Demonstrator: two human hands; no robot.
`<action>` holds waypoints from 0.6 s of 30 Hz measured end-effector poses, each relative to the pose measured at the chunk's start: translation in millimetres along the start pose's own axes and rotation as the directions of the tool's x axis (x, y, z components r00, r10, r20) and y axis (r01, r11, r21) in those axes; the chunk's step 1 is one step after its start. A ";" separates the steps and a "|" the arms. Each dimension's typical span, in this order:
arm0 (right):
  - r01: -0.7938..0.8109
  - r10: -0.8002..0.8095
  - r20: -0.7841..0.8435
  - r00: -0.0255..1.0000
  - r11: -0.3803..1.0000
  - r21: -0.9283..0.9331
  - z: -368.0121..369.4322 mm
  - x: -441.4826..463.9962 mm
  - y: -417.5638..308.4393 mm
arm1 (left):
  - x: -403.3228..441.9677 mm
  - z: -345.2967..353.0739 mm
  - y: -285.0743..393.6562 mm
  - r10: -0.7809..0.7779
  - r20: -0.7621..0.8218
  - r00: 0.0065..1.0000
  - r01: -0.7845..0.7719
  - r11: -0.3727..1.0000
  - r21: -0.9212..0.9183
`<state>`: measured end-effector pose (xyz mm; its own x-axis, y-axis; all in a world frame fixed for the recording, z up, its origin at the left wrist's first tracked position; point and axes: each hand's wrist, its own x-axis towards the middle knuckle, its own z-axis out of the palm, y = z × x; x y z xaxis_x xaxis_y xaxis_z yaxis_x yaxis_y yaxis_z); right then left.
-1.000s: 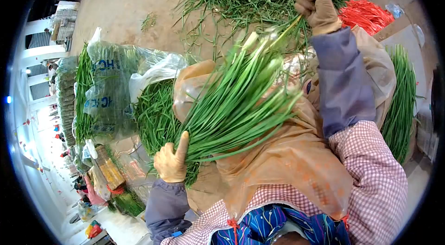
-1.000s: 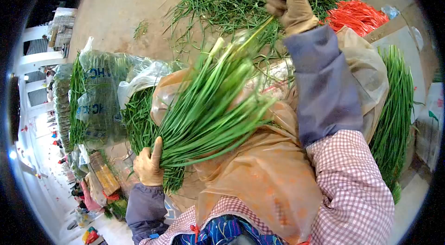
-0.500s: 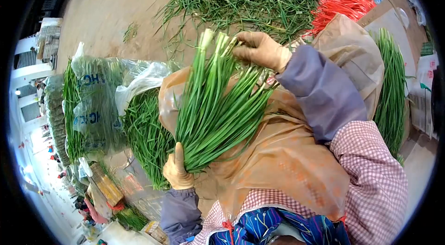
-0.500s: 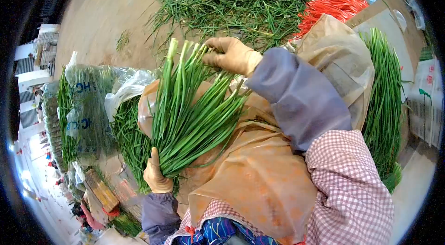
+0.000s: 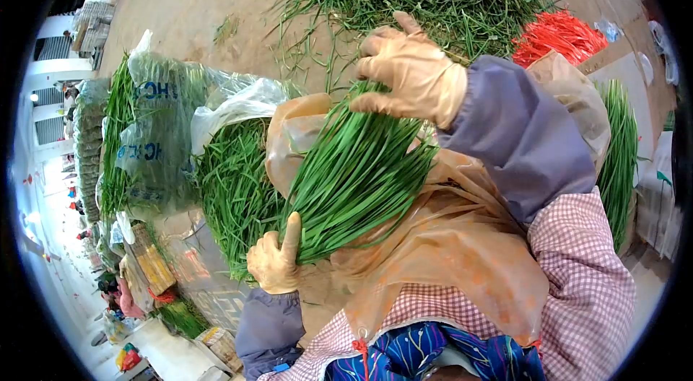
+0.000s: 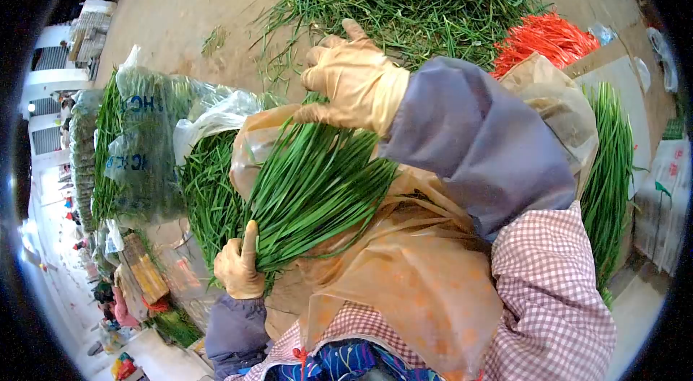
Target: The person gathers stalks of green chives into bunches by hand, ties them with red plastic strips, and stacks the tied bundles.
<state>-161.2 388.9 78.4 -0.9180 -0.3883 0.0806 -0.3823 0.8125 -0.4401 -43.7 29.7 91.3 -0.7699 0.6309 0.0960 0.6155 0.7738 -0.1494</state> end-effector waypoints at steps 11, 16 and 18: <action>0.073 0.106 -0.149 0.983 0.522 0.850 61.0 11.9 2.2 | -2.8 0.3 -9.4 0.031 0.013 0.999 -0.031 0.999 -0.021; 0.140 0.550 -0.055 0.833 -0.114 0.984 37.4 1.2 47.4 | -13.2 20.2 -9.3 -0.032 0.020 0.999 0.035 0.983 -0.179; 0.227 0.595 -0.159 0.787 -0.039 0.973 14.3 -11.1 79.3 | -11.8 24.7 -5.2 -0.086 0.034 0.996 0.093 0.956 -0.278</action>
<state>-179.8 451.4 29.9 -0.9673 0.2473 -0.0560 -0.0905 -0.5429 -0.8349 -42.0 16.8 66.7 -0.8255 0.5594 0.0749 0.5642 0.8137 0.1399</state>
